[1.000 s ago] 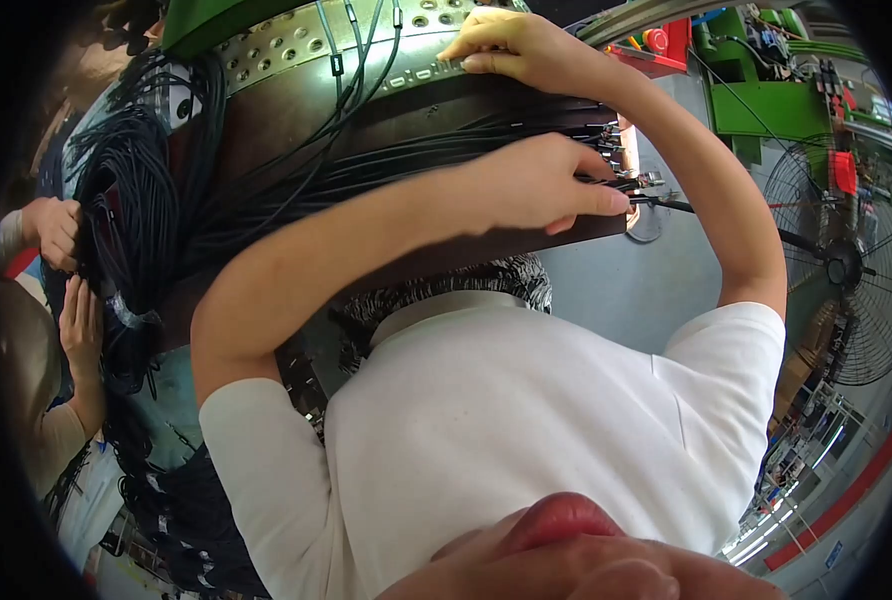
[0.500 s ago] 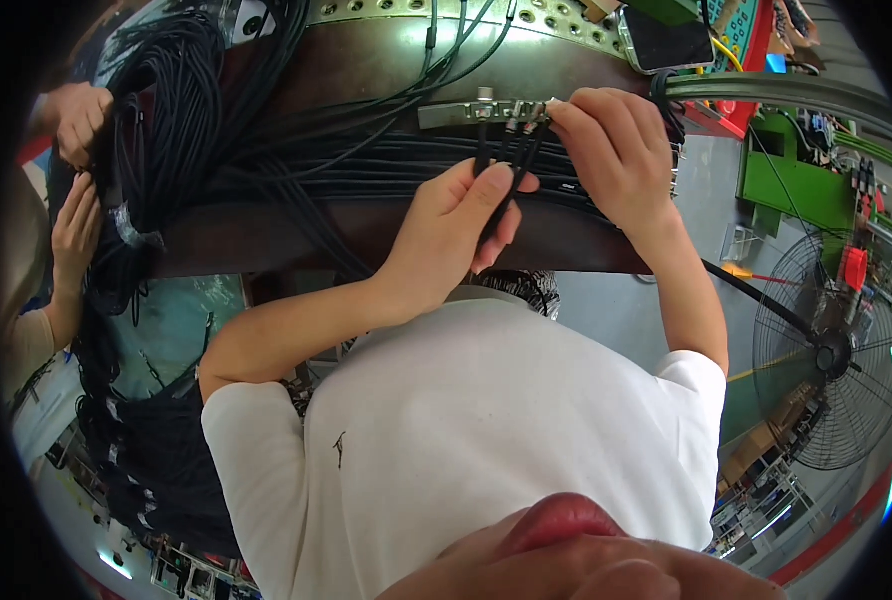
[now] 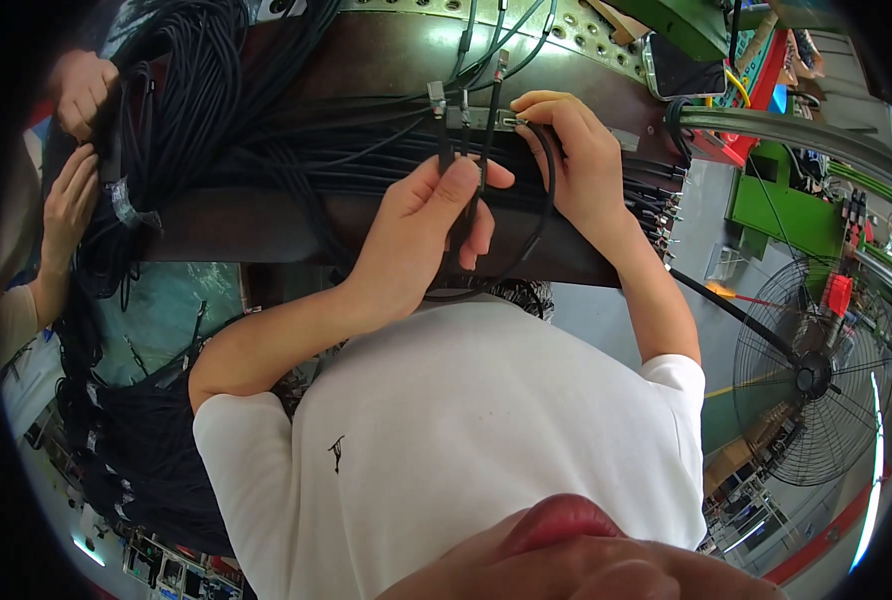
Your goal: The person is assembling and testing cable harnesses by plugging connectors into a testing fixture at a factory workbench.
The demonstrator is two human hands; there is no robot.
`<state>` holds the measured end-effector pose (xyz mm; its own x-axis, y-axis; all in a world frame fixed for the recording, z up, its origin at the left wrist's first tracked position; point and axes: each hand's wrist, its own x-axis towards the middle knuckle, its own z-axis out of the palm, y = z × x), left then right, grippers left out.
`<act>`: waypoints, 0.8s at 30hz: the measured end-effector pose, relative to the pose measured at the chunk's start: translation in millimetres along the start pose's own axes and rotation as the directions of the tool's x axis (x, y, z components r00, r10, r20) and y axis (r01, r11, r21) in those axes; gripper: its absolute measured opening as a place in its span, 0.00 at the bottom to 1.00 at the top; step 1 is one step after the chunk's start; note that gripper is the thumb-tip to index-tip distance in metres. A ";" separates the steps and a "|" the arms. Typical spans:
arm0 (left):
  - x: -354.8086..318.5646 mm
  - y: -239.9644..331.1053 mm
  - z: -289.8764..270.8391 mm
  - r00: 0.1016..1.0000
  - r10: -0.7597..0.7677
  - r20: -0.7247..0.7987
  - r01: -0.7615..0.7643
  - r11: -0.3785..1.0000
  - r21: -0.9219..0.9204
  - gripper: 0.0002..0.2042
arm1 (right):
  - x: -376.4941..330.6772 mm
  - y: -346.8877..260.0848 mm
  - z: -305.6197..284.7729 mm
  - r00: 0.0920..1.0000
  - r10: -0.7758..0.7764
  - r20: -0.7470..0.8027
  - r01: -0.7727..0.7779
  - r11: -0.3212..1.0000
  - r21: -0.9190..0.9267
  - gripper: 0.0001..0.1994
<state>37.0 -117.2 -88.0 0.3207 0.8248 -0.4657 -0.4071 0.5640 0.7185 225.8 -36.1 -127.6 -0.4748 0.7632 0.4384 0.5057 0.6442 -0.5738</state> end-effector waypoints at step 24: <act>11.7 27.1 -0.4 0.982 0.014 0.187 -0.009 1.000 -0.026 0.19 | -12.1 -0.6 -11.4 0.976 0.199 -0.085 -0.190 0.976 0.104 0.08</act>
<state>29.4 -92.2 -74.2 0.4695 0.8104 -0.3506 -0.4318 0.5570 0.7094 239.5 -45.2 -124.7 -0.3021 0.8775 0.3724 0.5091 0.4788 -0.7152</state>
